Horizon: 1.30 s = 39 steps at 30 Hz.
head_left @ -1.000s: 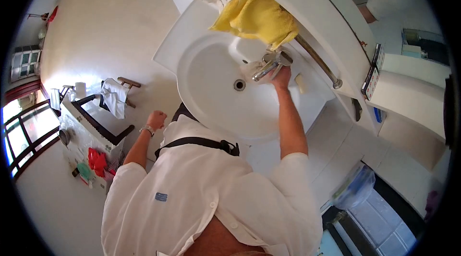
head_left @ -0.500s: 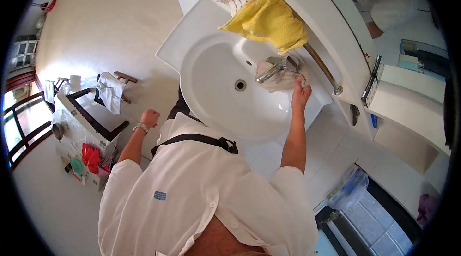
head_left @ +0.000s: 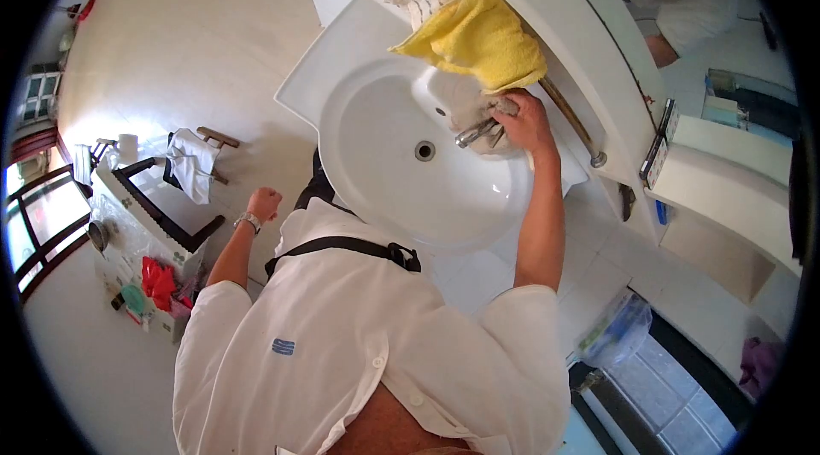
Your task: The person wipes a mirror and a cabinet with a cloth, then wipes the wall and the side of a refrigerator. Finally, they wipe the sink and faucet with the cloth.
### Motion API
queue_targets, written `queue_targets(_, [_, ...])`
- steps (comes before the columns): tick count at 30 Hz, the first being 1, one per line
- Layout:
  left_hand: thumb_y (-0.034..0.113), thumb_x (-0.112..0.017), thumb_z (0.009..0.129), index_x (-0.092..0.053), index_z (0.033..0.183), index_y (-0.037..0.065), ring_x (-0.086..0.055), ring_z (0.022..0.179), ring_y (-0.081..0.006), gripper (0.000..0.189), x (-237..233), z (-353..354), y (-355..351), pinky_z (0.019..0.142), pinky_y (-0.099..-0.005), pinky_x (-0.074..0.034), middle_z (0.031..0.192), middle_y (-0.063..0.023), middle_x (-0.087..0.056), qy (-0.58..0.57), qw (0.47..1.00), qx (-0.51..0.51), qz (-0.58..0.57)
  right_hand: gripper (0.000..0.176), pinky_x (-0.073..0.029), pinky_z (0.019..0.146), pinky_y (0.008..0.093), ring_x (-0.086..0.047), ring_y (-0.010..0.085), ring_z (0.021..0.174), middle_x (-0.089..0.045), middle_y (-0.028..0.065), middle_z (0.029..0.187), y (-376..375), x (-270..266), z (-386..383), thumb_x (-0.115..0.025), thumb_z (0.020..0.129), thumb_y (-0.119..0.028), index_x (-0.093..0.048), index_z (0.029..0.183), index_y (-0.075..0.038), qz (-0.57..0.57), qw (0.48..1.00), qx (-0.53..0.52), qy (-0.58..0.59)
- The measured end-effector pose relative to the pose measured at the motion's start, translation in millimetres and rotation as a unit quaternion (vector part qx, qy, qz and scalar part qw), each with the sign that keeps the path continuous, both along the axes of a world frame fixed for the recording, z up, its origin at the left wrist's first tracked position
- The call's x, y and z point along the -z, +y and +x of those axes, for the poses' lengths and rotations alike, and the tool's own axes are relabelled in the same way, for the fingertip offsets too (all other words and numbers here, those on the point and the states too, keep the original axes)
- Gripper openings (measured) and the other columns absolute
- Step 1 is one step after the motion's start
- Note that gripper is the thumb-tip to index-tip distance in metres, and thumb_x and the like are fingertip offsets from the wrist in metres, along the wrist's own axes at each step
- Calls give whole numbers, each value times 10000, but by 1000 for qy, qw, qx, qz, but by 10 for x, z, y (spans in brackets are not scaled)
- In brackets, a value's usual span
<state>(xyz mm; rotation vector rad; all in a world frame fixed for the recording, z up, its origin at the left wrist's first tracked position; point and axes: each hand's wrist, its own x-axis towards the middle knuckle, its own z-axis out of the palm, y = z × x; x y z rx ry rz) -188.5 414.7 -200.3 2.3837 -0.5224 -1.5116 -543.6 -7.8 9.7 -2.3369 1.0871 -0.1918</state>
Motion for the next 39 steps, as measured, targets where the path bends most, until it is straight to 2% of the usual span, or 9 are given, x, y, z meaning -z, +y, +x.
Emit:
queue_targets(2, [176, -510, 799, -576, 663, -33, -593, 428, -184, 257, 18, -23, 6, 405, -322, -480, 503, -102, -561, 5, 1000, -12, -1, 365, -458, 832, 343, -598, 290, 937, -636, 117, 1010, -164, -2, 53, -663, 732, -197, -610, 1043, -13, 197, 978, 28, 62])
queue_targets(3, [173, -508, 799, -574, 662, -34, -593, 429, -182, 256, 50, -27, 29, 403, -320, -479, 500, -100, -558, 9, 1000, -18, 2, 365, -458, 832, 343, -598, 290, 937, -636, 117, 1010, -222, 61, 67, -663, 732, -197, -610, 1043, -13, 198, 978, 27, 63])
queue_targets(5, [169, -506, 800, -573, 660, -34, -593, 429, -180, 256, 97, -37, 59, 401, -318, -478, 498, -99, -554, 15, 1000, -26, 5, 391, -469, 811, 340, -610, 246, 914, -640, 87, 982, -297, 224, 67, -659, 718, -180, -599, 1068, -17, 331, 926, 128, -131])
queue_targets(6, [168, -507, 800, -574, 660, -32, -592, 430, -177, 254, 114, -42, 67, 401, -315, -477, 495, -94, -549, 17, 1000, -23, 7, 391, -469, 811, 340, -610, 246, 914, -640, 87, 982, -341, 252, 48, -659, 718, -180, -599, 1068, -17, 332, 926, 127, -129])
queue_targets(8, [168, -509, 801, -576, 660, -30, -591, 431, -174, 252, 119, -57, 64, 400, -313, -477, 492, -89, -544, 19, 1000, -21, 9, 414, -479, 811, 334, -613, 214, 904, -633, 71, 987, -428, 277, -19, -659, 728, -170, -575, 1105, -20, 495, 822, 227, -169])
queue_targets(11, [162, -515, 798, -574, 653, -25, -588, 432, -169, 244, 61, -104, 66, 398, -309, -474, 490, -81, -538, 21, 999, -42, 14, 390, -486, 816, 321, -612, 213, 901, -633, 82, 988, -470, 418, -141, -651, 746, -167, -575, 1102, -28, 539, 763, 269, -237])
queue_targets(21, [166, -537, 797, -557, 630, -18, -557, 406, -168, 249, -28, -95, 150, 375, -312, -448, 487, -77, -521, 21, 996, -82, 7, 383, -482, 847, 347, -609, 233, 910, -634, 87, 1001, -521, 973, -355, -637, 770, -188, -574, 1111, -23, 564, 677, 303, -363])
queue_targets(24, [165, -540, 800, -546, 621, -17, -549, 399, -164, 256, 15, -115, 183, 367, -312, -436, 483, -72, -509, 28, 994, -106, 0, 363, -473, 866, 378, -592, 261, 959, -629, 99, 1030, -465, 1145, -427, -565, 824, -252, -570, 1121, -43, 545, 619, 263, -500])
queue_targets(39, [178, -538, 808, -554, 648, -27, -564, 415, -170, 260, 5, -52, 329, 377, -310, -440, 495, -70, -522, 15, 996, -85, 12, 358, -473, 866, 371, -594, 258, 949, -627, 109, 1030, -521, 960, -453, -544, 840, -264, -580, 1105, -27, 533, 670, 290, -428])
